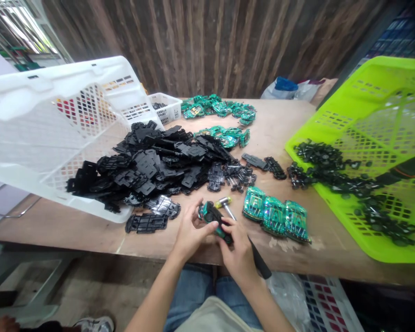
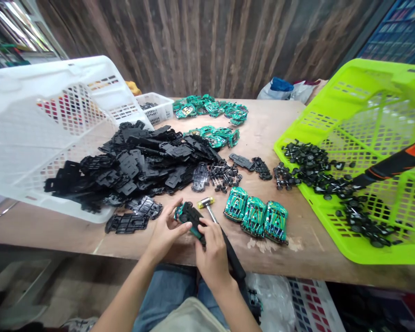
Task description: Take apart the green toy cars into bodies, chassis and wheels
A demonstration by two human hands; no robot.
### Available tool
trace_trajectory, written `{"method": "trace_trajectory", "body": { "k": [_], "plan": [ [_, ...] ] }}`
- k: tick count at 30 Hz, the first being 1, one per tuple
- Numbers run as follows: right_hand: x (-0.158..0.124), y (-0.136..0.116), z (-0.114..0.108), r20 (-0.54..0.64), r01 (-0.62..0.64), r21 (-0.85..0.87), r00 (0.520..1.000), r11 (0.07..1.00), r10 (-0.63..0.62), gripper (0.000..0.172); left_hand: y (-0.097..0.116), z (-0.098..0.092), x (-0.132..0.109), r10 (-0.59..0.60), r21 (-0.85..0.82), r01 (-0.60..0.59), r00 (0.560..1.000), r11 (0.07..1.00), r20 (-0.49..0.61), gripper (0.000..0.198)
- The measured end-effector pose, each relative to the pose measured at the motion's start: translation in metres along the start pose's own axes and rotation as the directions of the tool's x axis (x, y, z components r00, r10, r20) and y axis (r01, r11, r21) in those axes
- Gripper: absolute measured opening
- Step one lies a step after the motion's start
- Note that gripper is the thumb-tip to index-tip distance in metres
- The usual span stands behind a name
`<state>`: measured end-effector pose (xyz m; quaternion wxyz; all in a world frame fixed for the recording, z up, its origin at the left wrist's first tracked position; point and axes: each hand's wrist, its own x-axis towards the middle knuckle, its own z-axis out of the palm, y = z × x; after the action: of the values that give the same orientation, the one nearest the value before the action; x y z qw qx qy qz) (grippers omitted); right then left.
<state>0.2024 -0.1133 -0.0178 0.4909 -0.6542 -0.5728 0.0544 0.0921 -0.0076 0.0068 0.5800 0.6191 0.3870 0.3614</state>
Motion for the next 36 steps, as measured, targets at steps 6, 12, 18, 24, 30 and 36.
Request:
{"method": "trace_trajectory", "body": {
  "k": [6,12,18,24,30,36],
  "plan": [
    [0.019,-0.018,-0.023,-0.101,-0.014,0.111,0.995,0.994,0.025,0.036,0.018,-0.003,-0.012,0.205,0.047,-0.213,0.968,0.976,0.142,0.051],
    [0.043,-0.019,-0.047,0.117,0.075,0.118,0.989,0.99,-0.088,0.028,0.032,-0.005,-0.022,0.352,0.121,-0.397,0.893,0.91,0.282,0.037],
    [0.036,-0.027,-0.032,0.057,0.196,-0.017,0.979,0.98,-0.195,0.033,0.026,0.0,-0.028,0.408,0.189,-0.44,0.894,0.878,0.187,0.037],
    [0.034,-0.031,-0.05,0.006,0.164,0.037,0.986,0.986,-0.164,0.03,0.027,-0.004,-0.032,0.309,0.108,-0.342,0.92,0.934,0.242,0.042],
    [0.031,0.02,-0.075,-0.264,0.126,-0.27,0.944,0.955,-0.2,0.021,0.018,0.058,0.014,-0.135,-0.284,0.234,0.935,0.93,0.329,0.075],
    [0.017,0.074,-0.101,-0.283,-0.266,-0.416,0.947,0.87,0.154,0.035,0.004,0.123,0.051,-0.021,0.3,-0.067,0.96,0.952,0.28,0.062]
  ]
}}
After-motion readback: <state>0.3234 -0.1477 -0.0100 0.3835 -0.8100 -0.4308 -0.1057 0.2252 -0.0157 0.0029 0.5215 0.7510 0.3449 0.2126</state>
